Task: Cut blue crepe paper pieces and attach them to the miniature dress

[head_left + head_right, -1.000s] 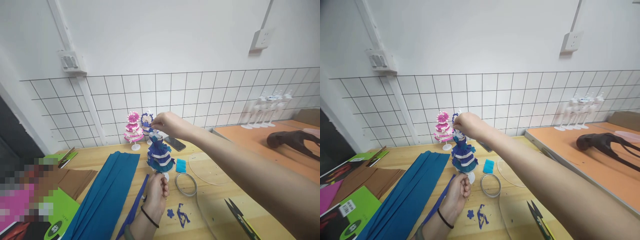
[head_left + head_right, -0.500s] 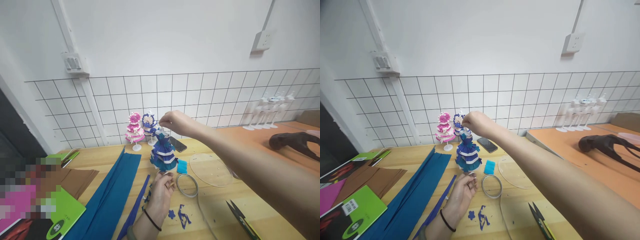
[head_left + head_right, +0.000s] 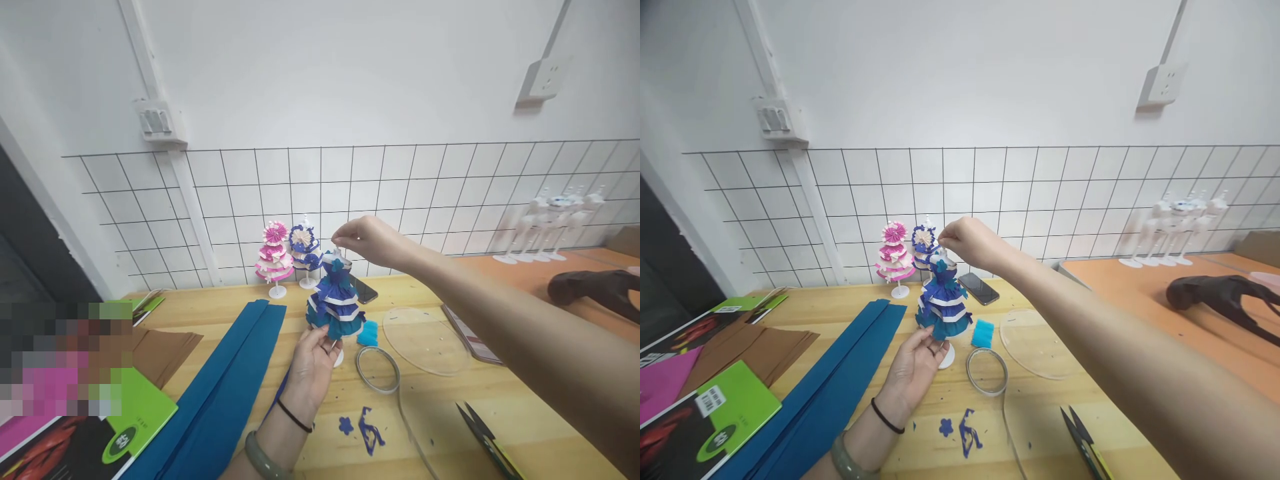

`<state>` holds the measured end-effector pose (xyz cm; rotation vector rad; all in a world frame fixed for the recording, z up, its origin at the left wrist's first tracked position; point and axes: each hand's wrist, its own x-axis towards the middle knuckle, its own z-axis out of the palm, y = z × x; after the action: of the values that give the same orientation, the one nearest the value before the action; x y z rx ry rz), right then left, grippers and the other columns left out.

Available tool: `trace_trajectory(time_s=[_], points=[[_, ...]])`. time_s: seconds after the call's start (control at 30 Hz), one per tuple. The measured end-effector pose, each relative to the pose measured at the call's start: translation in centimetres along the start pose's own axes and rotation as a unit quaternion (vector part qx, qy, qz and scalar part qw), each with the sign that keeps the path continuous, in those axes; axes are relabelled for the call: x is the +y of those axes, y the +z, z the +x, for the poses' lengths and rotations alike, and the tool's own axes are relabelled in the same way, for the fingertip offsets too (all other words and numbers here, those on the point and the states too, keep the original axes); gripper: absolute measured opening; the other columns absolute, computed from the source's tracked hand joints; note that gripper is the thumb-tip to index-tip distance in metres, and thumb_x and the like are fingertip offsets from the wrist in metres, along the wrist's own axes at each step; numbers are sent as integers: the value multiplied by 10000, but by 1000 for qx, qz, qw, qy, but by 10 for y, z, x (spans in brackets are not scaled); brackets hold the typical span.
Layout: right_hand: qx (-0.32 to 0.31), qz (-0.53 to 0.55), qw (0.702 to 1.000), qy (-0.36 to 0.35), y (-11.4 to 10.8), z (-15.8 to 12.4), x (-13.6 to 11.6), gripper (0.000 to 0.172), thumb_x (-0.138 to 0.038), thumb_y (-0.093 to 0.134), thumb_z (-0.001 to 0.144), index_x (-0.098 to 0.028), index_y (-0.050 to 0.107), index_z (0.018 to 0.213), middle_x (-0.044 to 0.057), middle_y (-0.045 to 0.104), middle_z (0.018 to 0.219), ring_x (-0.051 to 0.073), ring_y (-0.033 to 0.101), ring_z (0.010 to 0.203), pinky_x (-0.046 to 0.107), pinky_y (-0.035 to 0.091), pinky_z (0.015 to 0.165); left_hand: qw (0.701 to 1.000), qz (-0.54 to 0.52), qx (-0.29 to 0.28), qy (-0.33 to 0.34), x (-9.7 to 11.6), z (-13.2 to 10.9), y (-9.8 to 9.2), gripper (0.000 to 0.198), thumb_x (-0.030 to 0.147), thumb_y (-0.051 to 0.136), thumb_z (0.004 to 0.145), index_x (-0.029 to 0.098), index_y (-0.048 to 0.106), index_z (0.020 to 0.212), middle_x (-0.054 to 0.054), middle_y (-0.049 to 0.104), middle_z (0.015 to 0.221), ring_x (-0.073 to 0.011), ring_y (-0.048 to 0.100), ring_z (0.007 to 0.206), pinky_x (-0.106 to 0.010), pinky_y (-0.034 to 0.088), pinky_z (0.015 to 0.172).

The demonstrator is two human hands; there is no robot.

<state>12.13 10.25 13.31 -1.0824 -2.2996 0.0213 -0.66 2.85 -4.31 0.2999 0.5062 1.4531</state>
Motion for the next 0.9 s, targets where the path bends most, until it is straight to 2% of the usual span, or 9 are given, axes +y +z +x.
trace_trajectory(time_s=[0.17,0.5,0.73,0.9], points=[[-1,3,1000,7,2,-2,0,172,-218,507,779,-175,671,807,36,683,810,164,606,735,231,440,611,999,20,-35,3,-1,-4,3,164,38,602,638,167,549,724,-2,620,738,-112,568,654,-306,424,731],[-13,22,1000,3,8,-3,-3,177,-216,507,779,-163,670,824,40,686,797,163,610,722,230,444,622,999,34,-31,12,-3,0,-3,204,28,565,654,176,567,794,-29,646,810,-130,582,725,-291,429,708],[-11,18,1000,0,6,-4,3,179,-210,505,776,-150,669,816,49,685,797,163,610,715,234,449,616,998,19,-59,21,2,-2,4,172,51,581,665,184,584,774,-19,657,820,-145,584,807,-285,430,732],[-11,15,1000,6,4,-5,6,180,-215,503,781,-161,669,826,50,684,822,167,611,737,240,454,632,997,15,-72,14,3,-4,6,234,66,590,668,209,593,852,-11,663,854,-141,591,802,-295,424,767]])
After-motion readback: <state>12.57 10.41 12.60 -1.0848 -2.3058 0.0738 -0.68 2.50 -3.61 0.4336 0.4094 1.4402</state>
